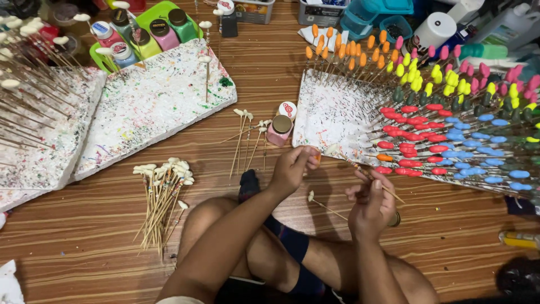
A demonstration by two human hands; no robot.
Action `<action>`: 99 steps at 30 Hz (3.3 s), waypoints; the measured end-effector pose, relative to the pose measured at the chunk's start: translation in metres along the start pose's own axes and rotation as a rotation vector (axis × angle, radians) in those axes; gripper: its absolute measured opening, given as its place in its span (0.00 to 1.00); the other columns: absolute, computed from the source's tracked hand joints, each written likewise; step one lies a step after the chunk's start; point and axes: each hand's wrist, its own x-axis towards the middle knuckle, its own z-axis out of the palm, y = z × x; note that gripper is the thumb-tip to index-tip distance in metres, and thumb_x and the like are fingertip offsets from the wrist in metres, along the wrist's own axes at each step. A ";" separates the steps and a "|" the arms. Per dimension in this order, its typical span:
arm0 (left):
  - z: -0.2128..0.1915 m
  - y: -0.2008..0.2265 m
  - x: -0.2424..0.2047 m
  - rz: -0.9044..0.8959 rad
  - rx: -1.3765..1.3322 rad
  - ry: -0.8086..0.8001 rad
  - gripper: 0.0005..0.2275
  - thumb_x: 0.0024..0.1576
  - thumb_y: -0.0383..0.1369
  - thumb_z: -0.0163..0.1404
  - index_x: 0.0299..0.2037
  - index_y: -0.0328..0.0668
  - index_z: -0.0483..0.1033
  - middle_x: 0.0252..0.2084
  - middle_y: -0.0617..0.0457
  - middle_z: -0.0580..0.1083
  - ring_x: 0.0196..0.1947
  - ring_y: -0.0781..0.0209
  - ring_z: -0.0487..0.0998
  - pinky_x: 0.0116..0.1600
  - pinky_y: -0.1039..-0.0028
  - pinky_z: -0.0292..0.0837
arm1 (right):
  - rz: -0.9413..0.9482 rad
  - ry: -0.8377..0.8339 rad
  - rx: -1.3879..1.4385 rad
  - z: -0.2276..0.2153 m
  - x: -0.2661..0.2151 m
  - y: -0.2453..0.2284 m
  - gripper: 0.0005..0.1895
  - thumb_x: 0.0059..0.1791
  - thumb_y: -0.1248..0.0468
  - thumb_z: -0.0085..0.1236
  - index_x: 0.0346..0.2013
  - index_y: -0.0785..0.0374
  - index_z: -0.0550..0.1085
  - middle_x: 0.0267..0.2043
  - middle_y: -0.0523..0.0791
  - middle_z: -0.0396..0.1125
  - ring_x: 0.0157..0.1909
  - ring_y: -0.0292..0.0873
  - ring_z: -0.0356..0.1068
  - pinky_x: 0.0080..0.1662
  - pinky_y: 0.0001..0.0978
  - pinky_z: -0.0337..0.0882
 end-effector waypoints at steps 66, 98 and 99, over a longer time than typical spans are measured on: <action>0.006 -0.085 -0.014 -0.453 0.236 -0.062 0.13 0.65 0.38 0.44 0.51 0.42 0.79 0.26 0.51 0.77 0.27 0.62 0.81 0.37 0.72 0.77 | -0.385 -0.577 -0.978 0.011 0.025 0.056 0.12 0.60 0.69 0.54 0.35 0.66 0.81 0.48 0.47 0.77 0.50 0.52 0.77 0.49 0.41 0.75; 0.027 -0.067 -0.007 -0.344 -0.237 -0.034 0.15 0.63 0.41 0.54 0.52 0.39 0.79 0.42 0.49 0.81 0.36 0.71 0.78 0.42 0.84 0.68 | -0.018 -0.098 -0.441 -0.011 -0.031 0.048 0.11 0.61 0.68 0.45 0.54 0.71 0.71 0.44 0.51 0.71 0.41 0.39 0.70 0.45 0.32 0.71; 0.029 -0.069 -0.007 -0.354 -0.243 -0.023 0.15 0.62 0.40 0.55 0.52 0.39 0.79 0.41 0.49 0.81 0.35 0.71 0.78 0.41 0.84 0.69 | 0.219 0.015 -0.360 -0.007 -0.037 0.042 0.12 0.61 0.64 0.46 0.59 0.64 0.68 0.47 0.44 0.70 0.43 0.31 0.68 0.48 0.24 0.70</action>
